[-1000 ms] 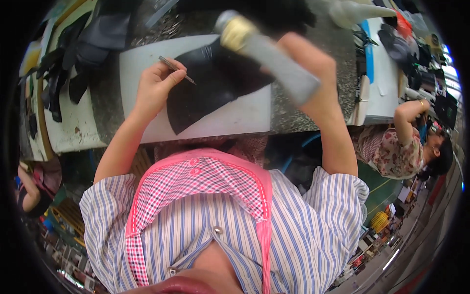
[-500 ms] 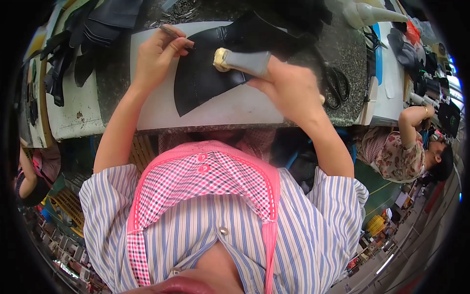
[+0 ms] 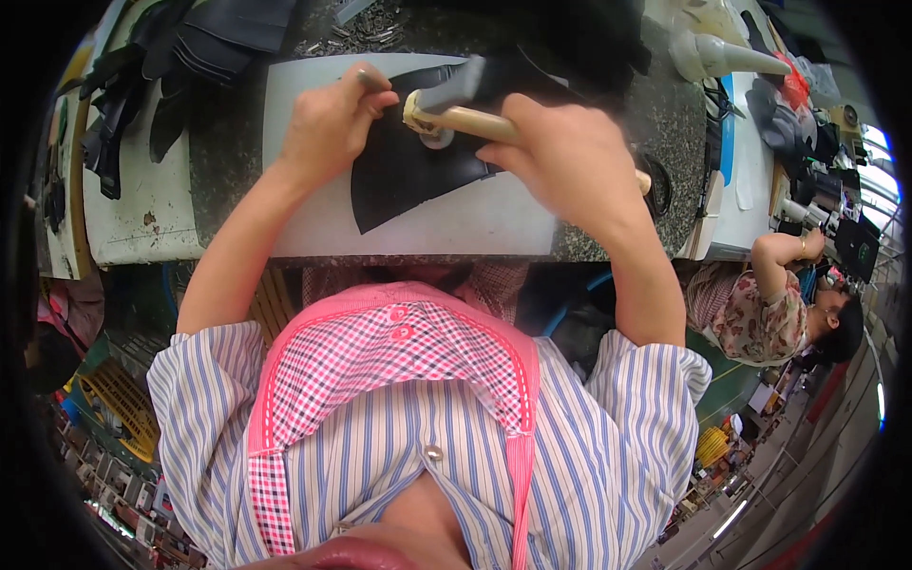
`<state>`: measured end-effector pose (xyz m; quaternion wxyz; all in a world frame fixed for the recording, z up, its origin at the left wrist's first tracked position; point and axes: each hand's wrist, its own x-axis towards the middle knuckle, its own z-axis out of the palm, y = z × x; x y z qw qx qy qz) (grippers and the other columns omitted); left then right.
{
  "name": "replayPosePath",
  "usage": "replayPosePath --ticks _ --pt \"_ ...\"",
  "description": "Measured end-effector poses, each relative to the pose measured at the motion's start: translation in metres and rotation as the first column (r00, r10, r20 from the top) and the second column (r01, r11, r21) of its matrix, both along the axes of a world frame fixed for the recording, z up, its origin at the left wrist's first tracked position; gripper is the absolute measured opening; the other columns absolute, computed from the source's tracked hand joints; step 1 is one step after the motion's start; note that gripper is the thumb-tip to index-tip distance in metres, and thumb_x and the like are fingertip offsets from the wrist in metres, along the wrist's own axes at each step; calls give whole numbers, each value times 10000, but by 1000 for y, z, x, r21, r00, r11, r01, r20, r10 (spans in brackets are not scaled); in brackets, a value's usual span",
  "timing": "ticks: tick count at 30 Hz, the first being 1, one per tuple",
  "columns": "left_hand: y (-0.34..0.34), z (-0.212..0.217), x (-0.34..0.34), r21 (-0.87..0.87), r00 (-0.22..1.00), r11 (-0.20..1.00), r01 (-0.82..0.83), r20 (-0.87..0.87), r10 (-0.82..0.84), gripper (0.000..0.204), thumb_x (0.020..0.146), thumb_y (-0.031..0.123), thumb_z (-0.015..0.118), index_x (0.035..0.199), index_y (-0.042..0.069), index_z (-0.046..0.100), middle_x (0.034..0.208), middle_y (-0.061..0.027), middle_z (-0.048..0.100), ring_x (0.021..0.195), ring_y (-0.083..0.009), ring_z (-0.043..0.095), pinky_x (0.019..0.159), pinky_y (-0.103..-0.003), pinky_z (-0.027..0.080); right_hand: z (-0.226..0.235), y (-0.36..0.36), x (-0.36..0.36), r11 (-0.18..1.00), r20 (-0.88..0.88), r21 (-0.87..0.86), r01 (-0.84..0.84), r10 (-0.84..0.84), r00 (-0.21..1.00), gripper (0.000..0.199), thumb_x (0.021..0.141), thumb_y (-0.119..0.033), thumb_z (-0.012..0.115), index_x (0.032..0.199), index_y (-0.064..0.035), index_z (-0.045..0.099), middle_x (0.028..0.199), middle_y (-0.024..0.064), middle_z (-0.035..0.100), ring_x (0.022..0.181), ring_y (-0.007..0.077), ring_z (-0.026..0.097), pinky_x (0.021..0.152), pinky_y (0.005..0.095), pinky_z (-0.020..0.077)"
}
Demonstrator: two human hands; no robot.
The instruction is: The recorder prepares leather shoe components by aligning them and using a punch tool with a hammer to mark or punch holes.
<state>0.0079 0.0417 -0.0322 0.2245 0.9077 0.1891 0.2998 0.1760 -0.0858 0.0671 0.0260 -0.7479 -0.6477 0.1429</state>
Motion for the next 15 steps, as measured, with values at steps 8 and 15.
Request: replayPosePath --ticks 8,15 --pt "-1 0 4 83 991 991 100 76 -106 97 770 99 548 777 43 469 583 -100 546 534 -265 548 482 -335 439 37 5 -2 765 -589 603 228 233 774 152 799 -141 570 795 6 530 585 2 474 480 25 393 424 159 285" --pt "3 7 -1 -694 996 720 -16 54 74 68 805 80 499 786 16 486 663 -101 594 608 -175 601 549 -271 467 33 4 4 910 -346 399 108 40 937 194 736 -194 624 843 -50 549 572 91 506 489 204 473 476 274 376"
